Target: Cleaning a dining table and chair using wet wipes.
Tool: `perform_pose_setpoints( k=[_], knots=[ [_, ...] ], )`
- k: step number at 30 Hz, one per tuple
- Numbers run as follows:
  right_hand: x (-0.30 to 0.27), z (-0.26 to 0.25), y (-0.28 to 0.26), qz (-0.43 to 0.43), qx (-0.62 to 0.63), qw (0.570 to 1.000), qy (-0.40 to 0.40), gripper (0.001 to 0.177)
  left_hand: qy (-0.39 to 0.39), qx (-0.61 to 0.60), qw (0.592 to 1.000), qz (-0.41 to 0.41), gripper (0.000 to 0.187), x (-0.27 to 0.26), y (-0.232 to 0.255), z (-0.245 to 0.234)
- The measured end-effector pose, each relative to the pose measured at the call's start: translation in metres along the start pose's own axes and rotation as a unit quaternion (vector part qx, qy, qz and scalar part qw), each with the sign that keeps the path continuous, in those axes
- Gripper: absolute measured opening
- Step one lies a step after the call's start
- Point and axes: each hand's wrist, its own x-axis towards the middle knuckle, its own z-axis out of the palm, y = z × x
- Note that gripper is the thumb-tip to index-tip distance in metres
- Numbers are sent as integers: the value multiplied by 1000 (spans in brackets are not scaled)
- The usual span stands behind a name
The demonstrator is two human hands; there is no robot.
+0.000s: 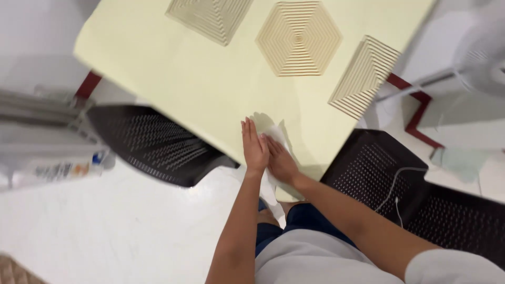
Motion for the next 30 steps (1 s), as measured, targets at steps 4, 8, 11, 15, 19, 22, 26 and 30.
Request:
perform_pose_setpoints(
  k=[4, 8, 11, 15, 19, 22, 26, 30],
  knots=[
    [50, 48, 11, -27, -106, 991, -82, 61, 78, 11, 996, -45, 56, -18, -18, -30],
    [107, 59, 9, -29, -15, 999, 15, 51, 122, -17, 989, -77, 55, -17, -13, -61],
    [145, 72, 13, -48, 14, 992, 116, 35, 167, -36, 983, -73, 54, -13, 2, -87],
    [177, 110, 36, -41, 75, 977, 195, 36, 197, -60, 976, -67, 54, -23, 14, -136],
    [235, 145, 53, 133, 313, 910, 236, 46, 253, -99, 961, -46, 49, -27, -8, -190],
    [268, 113, -5, 278, 675, 675, 109, 52, 276, -143, 949, -56, 46, -24, -27, -242],
    [288, 94, -141, 198, 887, 404, -101, 59, 259, -227, 933, -102, 47, -14, -72, -317],
    [308, 133, -240, 128, 883, 360, -272, 50, 230, -333, 901, -156, 52, 0, -140, -376]
  ],
)
